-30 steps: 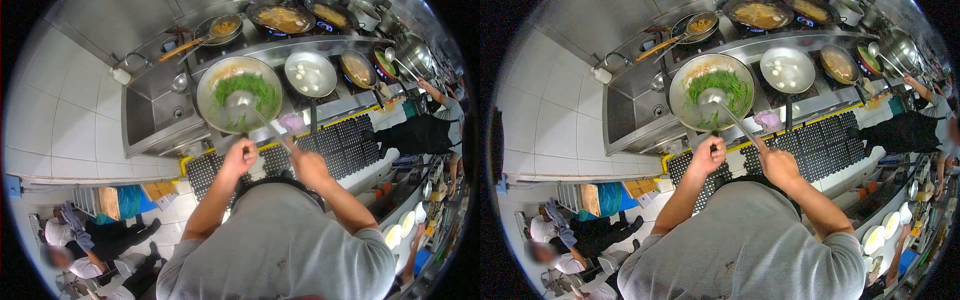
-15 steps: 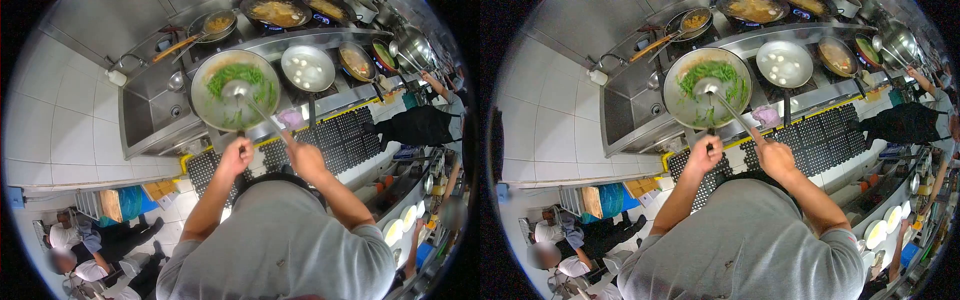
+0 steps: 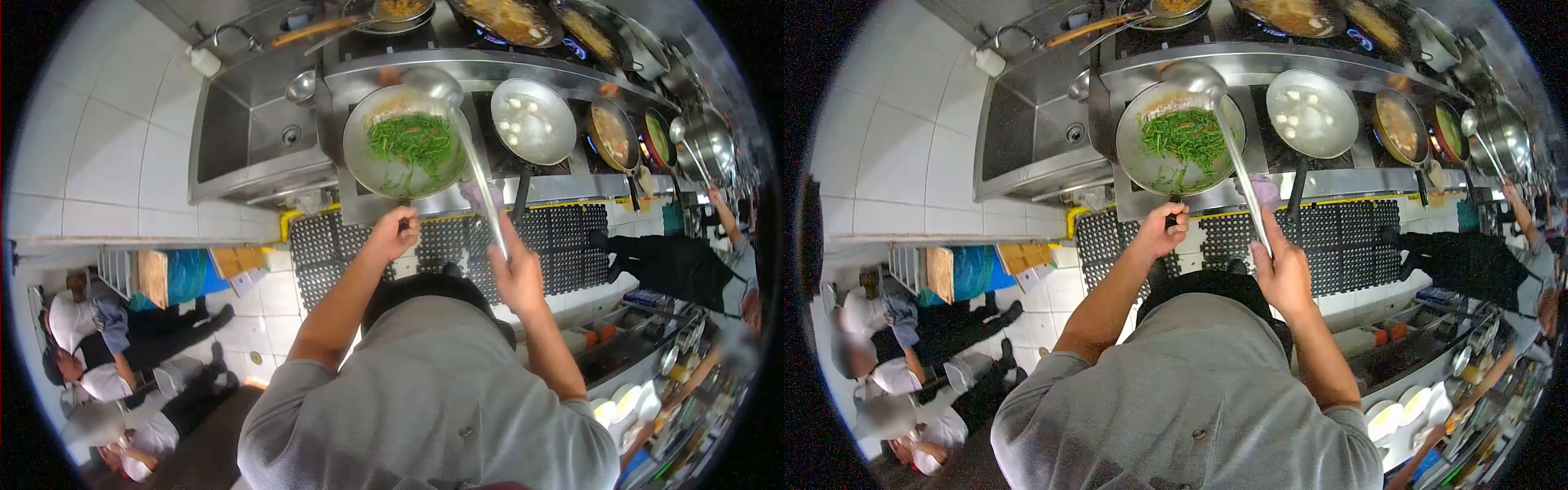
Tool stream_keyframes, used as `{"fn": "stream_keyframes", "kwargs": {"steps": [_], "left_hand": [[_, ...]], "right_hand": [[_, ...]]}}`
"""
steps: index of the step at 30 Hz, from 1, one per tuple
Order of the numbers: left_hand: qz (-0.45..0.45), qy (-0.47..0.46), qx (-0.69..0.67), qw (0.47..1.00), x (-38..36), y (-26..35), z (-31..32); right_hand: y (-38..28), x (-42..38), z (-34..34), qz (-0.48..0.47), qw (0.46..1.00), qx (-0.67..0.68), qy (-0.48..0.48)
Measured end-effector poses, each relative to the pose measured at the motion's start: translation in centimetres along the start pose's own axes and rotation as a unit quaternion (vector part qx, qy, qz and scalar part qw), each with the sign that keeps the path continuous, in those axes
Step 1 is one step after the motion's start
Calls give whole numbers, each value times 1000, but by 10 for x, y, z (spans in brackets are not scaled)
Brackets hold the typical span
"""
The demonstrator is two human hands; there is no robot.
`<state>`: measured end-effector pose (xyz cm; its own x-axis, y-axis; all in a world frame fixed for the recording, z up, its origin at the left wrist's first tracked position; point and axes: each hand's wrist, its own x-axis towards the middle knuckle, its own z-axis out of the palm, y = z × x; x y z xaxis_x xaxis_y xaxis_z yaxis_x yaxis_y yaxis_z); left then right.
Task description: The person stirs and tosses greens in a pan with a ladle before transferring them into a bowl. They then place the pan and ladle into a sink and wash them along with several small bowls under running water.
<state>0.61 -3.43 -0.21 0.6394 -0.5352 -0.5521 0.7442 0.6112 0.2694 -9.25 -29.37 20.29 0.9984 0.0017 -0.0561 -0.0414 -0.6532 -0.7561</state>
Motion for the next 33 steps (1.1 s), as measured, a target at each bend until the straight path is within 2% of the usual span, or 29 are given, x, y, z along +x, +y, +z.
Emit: {"fn": "stream_keyframes", "kwargs": {"steps": [1,3,5,6,7,9,12,15,17,20,21,23,24,25,27,28,31,33], "left_hand": [[-17,5,-16,1000,-4,-2,3],[-23,1,-41,999,-7,-4,12],[16,16,-49,999,-6,-10,14],[27,18,-54,998,-2,-13,11],[29,21,-61,998,2,-17,7],[53,-18,-86,995,11,-23,3],[78,-16,-104,991,9,-31,9],[112,0,-119,987,-3,-40,11],[33,21,-109,993,6,-57,-28],[1,201,-88,976,86,-107,-153],[2,198,-94,976,93,-108,-151],[32,302,-263,916,105,-98,-140],[59,253,-330,908,111,-98,-141],[55,252,-338,905,120,-101,-146],[110,190,-368,904,139,-103,-156],[156,195,-332,910,147,-110,-164],[161,155,-312,923,160,-115,-165],[132,189,-263,937,163,-115,-158]], "right_hand": [[-2,10,0,59,998,2,-19],[24,30,18,54,998,-16,-29],[57,40,40,-9,1000,-17,-24],[64,42,42,6,996,-55,-71],[74,38,41,5,995,-58,-78],[91,17,34,-23,969,-192,-153],[72,-11,-7,-14,965,-168,-203],[61,3,-26,-12,959,-153,-238],[63,25,-18,-42,965,-139,-217],[76,76,23,-78,967,-170,-171],[78,87,33,-85,965,-199,-150],[83,93,42,-79,967,-191,-149],[85,93,45,-70,970,-179,-147],[85,87,41,-69,968,-186,-153],[79,68,16,-79,964,-168,-189],[81,55,5,-84,966,-146,-198],[83,50,-4,-95,963,-147,-203],[85,78,15,-98,957,-187,-200]]}}
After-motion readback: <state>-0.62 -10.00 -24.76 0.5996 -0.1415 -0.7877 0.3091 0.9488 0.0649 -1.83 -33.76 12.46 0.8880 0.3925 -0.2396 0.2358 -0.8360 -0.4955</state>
